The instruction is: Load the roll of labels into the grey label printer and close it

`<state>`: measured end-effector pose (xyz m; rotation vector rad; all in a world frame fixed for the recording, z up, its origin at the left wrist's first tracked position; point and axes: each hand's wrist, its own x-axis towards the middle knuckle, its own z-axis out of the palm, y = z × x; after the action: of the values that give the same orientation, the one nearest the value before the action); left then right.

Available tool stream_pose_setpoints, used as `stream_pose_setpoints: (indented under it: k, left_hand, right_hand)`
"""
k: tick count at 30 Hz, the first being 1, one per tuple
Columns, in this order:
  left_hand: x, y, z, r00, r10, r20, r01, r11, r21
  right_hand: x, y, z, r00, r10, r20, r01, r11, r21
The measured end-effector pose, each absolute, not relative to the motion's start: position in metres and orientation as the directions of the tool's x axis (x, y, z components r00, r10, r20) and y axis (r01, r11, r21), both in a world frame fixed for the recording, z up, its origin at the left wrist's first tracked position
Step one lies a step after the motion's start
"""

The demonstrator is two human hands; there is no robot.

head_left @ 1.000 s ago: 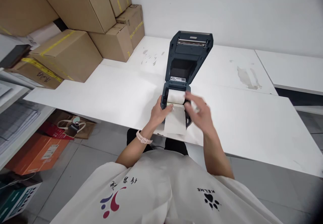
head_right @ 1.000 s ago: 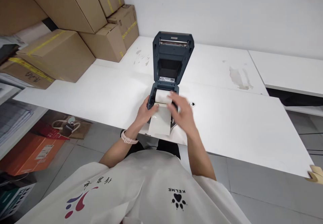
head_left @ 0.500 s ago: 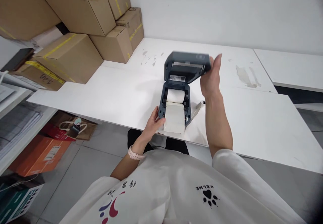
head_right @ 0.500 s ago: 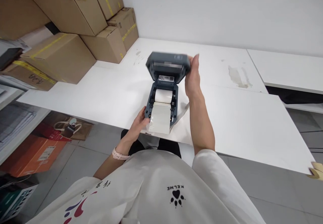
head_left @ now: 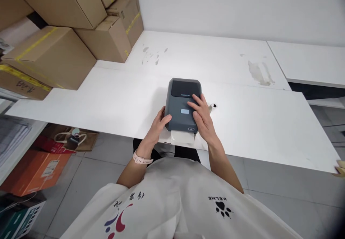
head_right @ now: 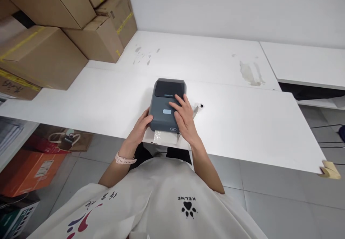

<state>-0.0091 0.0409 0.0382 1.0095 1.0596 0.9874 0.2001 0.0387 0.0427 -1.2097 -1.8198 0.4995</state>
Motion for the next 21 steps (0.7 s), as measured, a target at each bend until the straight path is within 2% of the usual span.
stream_pose_setpoints:
  k: [7, 16, 18, 21]
  left_hand:
    - [0.002, 0.037, 0.042, 0.167, 0.955, -0.246, -0.147, 0.271, 0.951]
    - [0.000, 0.041, 0.033, 0.200, 0.966, -0.166, -0.097, 0.189, 0.977]
    - [-0.002, 0.028, 0.025, 0.149, 0.976, -0.159, -0.030, 0.165, 0.986]
    - [-0.003, -0.007, 0.010, -0.056, 0.991, -0.125, 0.133, 0.131, 0.982]
  right_hand:
    - [0.196, 0.035, 0.031, -0.131, 0.851, 0.509, 0.598, 0.477, -0.644]
    - [0.191, 0.036, 0.026, -0.046, 0.839, 0.542, 0.618, 0.450, -0.644]
    - [0.191, 0.036, 0.025, -0.042, 0.835, 0.548, 0.601, 0.460, -0.654]
    - [0.191, 0.036, 0.024, -0.034, 0.830, 0.557, 0.560, 0.478, -0.677]
